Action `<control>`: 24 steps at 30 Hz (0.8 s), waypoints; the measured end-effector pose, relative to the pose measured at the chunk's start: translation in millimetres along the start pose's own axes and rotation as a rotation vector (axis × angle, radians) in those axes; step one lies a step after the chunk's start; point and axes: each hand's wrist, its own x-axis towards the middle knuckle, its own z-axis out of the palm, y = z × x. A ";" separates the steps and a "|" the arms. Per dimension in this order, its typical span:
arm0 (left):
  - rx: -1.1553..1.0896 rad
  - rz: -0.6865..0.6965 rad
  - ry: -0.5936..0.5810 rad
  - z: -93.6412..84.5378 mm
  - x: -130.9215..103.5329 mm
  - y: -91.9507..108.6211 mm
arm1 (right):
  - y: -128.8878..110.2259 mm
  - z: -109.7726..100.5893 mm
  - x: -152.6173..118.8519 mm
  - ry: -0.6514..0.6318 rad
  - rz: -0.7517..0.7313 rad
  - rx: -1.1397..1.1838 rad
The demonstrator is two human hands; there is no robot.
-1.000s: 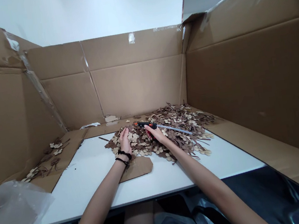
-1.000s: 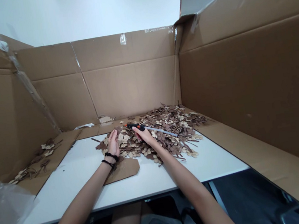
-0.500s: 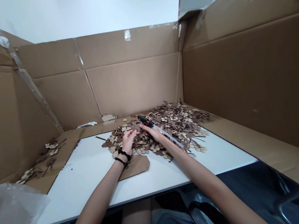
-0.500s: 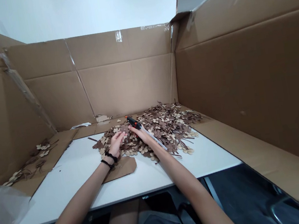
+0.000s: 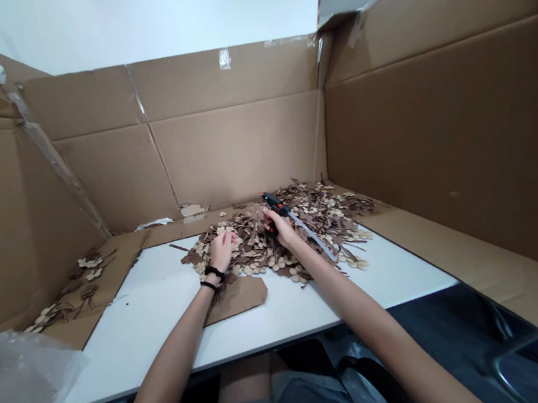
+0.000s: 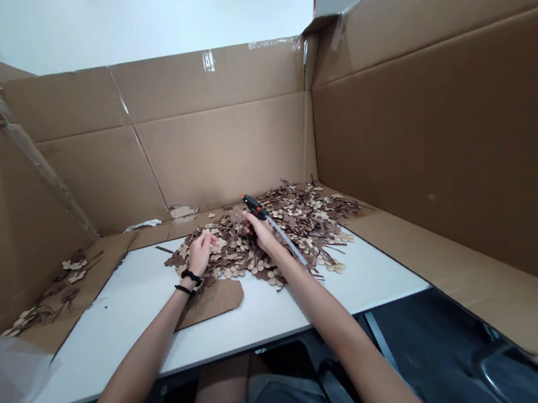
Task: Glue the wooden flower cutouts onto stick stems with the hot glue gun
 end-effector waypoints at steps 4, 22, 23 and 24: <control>0.147 0.105 -0.168 -6.2 -0.5 -9.4 | -3.2 -2.1 5.5 0.145 -0.031 0.119; 0.113 0.025 -0.120 0.0 4.2 7.0 | 16.7 -6.1 1.2 -0.037 0.003 -0.252; 0.076 0.012 -0.115 0.7 3.6 7.7 | 16.1 -5.1 -0.8 -0.076 0.018 -0.278; 0.039 0.000 -0.111 1.5 3.0 8.1 | 15.3 -3.9 -2.9 -0.106 0.030 -0.290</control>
